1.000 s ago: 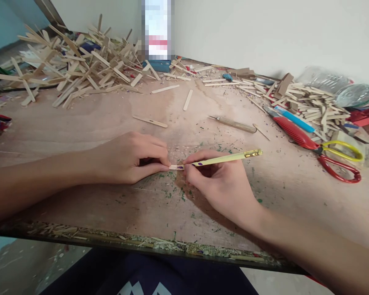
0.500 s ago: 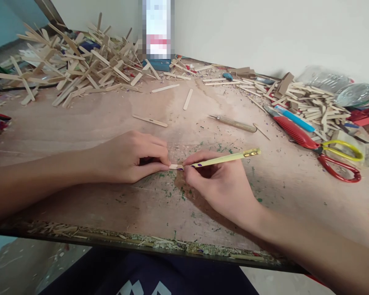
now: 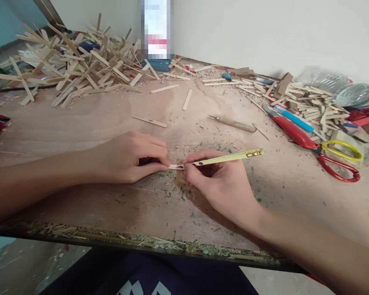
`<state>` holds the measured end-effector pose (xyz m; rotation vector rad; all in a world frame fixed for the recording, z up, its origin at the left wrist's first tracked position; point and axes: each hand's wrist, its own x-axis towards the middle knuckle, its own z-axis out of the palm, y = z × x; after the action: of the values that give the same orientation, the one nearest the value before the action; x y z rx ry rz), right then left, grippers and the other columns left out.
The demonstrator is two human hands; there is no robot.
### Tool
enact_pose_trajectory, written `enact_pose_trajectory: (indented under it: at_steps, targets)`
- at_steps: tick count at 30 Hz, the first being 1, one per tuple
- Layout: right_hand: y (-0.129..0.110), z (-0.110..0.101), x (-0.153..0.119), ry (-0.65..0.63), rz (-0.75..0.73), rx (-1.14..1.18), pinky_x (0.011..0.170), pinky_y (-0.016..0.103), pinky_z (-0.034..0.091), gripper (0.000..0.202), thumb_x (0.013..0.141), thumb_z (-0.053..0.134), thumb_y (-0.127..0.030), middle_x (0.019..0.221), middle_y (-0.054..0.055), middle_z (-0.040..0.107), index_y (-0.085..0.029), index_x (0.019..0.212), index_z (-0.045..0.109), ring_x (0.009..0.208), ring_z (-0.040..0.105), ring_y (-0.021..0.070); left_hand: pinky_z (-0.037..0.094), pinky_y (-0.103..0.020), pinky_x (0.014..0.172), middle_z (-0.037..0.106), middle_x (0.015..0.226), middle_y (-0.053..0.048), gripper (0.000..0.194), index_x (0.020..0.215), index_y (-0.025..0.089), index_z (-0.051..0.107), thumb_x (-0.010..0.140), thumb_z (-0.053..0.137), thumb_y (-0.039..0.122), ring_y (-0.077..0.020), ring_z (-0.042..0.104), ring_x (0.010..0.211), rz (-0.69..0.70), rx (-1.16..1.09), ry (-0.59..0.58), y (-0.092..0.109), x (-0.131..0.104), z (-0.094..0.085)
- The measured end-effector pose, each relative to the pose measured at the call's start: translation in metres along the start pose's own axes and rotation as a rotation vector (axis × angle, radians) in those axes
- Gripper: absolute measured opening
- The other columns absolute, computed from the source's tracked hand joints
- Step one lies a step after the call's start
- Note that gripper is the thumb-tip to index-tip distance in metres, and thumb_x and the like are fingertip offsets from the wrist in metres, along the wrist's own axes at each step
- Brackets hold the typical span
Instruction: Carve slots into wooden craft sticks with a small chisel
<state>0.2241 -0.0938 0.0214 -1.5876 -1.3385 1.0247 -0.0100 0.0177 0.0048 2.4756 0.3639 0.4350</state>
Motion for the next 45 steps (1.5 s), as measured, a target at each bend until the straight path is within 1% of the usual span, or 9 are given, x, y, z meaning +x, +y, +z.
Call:
enact_pose_trajectory:
  at_steps: [3, 7, 10, 15, 21, 30, 34, 45]
  targets:
    - [0.0016, -0.0008, 0.0000, -0.010, -0.004, -0.012, 0.053, 0.032, 0.065, 0.011, 0.085, 0.087, -0.037, 0.069, 0.004, 0.080, -0.026, 0.083, 0.083, 0.056, 0.074, 0.0215, 0.046, -0.027, 0.077, 0.077, 0.084, 0.001, 0.020, 0.089, 0.020, 0.076, 0.106, 0.067, 0.016, -0.0157, 0.070, 0.080, 0.004, 0.002, 0.001, 0.0007, 0.0005, -0.0001]
    - [0.0017, -0.0005, -0.0001, -0.020, -0.002, -0.012, 0.055, 0.032, 0.065, 0.013, 0.083, 0.088, -0.037, 0.071, 0.005, 0.081, -0.025, 0.084, 0.083, 0.061, 0.076, 0.0228, 0.046, -0.027, 0.076, 0.077, 0.085, 0.001, 0.020, 0.088, 0.020, 0.076, 0.106, 0.067, 0.016, -0.0157, 0.070, 0.080, 0.007, 0.005, 0.003, 0.0006, 0.0011, -0.0008]
    - [0.0006, 0.0002, 0.0004, -0.012, -0.015, -0.017, 0.059, 0.031, 0.065, 0.012, 0.081, 0.088, -0.035, 0.072, 0.005, 0.081, -0.024, 0.082, 0.082, 0.065, 0.077, 0.0220, 0.046, -0.027, 0.076, 0.077, 0.084, 0.001, 0.020, 0.087, 0.020, 0.075, 0.105, 0.067, 0.014, -0.0152, 0.069, 0.079, 0.014, 0.009, 0.008, 0.0000, 0.0014, -0.0006]
    - [0.0000, 0.0009, 0.0001, -0.009, -0.028, -0.028, 0.056, 0.030, 0.063, 0.012, 0.082, 0.085, -0.035, 0.070, 0.005, 0.080, -0.024, 0.081, 0.082, 0.061, 0.075, 0.0208, 0.046, -0.025, 0.076, 0.077, 0.085, 0.001, 0.019, 0.089, 0.019, 0.076, 0.105, 0.068, 0.013, -0.0142, 0.070, 0.080, 0.030, 0.018, 0.016, -0.0002, 0.0010, 0.0000]
    - [0.0014, 0.0005, 0.0013, -0.012, -0.062, -0.042, 0.052, 0.028, 0.060, 0.008, 0.080, 0.083, -0.032, 0.068, 0.004, 0.080, -0.024, 0.078, 0.082, 0.058, 0.074, 0.0203, 0.046, -0.025, 0.076, 0.076, 0.084, 0.001, 0.019, 0.088, 0.018, 0.077, 0.105, 0.069, 0.013, -0.0141, 0.069, 0.079, 0.029, 0.026, 0.014, 0.0007, 0.0009, -0.0006]
    - [0.0008, -0.0003, 0.0026, -0.026, -0.074, -0.037, 0.051, 0.027, 0.059, 0.008, 0.081, 0.081, -0.031, 0.068, 0.005, 0.080, -0.024, 0.078, 0.083, 0.057, 0.073, 0.0194, 0.046, -0.025, 0.076, 0.077, 0.084, 0.002, 0.019, 0.089, 0.018, 0.077, 0.105, 0.070, 0.012, -0.0140, 0.069, 0.079, 0.024, 0.026, 0.011, 0.0006, 0.0011, -0.0010]
    - [0.0011, -0.0003, 0.0022, -0.012, -0.081, -0.030, 0.051, 0.026, 0.057, 0.006, 0.080, 0.082, -0.029, 0.066, 0.004, 0.079, -0.024, 0.077, 0.082, 0.056, 0.071, 0.0179, 0.046, -0.025, 0.076, 0.076, 0.084, 0.002, 0.019, 0.088, 0.018, 0.077, 0.105, 0.070, 0.013, -0.0139, 0.069, 0.079, 0.023, 0.030, 0.009, 0.0001, 0.0011, -0.0008]
    - [0.0021, 0.0000, 0.0013, -0.033, -0.054, -0.001, 0.052, 0.028, 0.057, 0.007, 0.081, 0.084, -0.029, 0.068, 0.005, 0.079, -0.023, 0.078, 0.083, 0.058, 0.071, 0.0192, 0.047, -0.025, 0.076, 0.076, 0.084, 0.002, 0.018, 0.090, 0.017, 0.078, 0.106, 0.070, 0.014, -0.0133, 0.070, 0.079, 0.022, 0.035, 0.003, 0.0003, 0.0007, -0.0015]
